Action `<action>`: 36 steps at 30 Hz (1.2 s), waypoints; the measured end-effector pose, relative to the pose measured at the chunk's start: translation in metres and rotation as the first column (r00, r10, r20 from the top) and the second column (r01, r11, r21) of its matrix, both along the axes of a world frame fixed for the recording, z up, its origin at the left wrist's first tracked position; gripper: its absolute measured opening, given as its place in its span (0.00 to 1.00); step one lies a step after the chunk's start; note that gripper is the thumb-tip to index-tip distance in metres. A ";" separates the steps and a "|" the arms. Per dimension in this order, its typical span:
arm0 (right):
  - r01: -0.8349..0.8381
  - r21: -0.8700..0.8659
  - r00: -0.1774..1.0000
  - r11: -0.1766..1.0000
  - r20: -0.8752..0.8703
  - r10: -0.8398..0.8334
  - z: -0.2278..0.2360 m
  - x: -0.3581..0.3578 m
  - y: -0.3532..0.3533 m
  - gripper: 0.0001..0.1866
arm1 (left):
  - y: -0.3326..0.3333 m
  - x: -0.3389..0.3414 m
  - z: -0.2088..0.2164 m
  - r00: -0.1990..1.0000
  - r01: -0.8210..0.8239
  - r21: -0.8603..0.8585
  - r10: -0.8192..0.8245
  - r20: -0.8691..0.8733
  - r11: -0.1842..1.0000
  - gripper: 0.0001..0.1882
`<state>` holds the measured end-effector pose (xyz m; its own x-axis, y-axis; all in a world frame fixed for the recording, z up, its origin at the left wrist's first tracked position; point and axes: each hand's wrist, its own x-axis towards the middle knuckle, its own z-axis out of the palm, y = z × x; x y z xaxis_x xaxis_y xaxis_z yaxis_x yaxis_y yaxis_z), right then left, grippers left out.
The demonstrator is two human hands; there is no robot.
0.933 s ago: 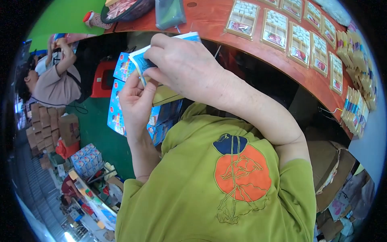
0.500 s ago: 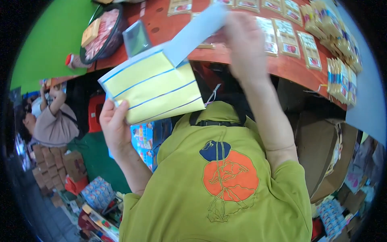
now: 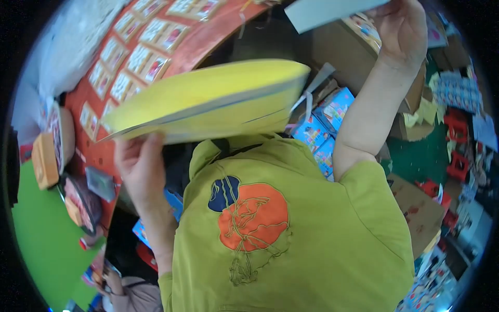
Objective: Packaging and labeling small treats or candies into plastic containers.
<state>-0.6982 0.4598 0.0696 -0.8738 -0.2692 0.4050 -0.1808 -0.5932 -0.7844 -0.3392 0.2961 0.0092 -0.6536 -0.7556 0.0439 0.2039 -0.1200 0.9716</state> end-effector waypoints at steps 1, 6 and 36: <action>-0.077 0.074 0.987 0.994 -0.134 0.087 -0.003 -0.003 0.020 0.14 | 0.005 -0.023 -0.007 0.994 0.107 -0.022 -0.107 0.014 0.994 0.13; -0.237 0.334 0.966 0.912 -0.020 0.258 -0.045 -0.043 0.135 0.17 | 0.020 -0.108 -0.031 0.903 0.091 -0.976 -0.430 -0.003 0.199 0.14; -0.305 0.488 0.916 0.818 0.386 0.112 -0.144 -0.051 0.109 0.16 | 0.014 -0.256 -0.269 0.795 0.606 -0.738 -0.240 0.557 0.297 0.11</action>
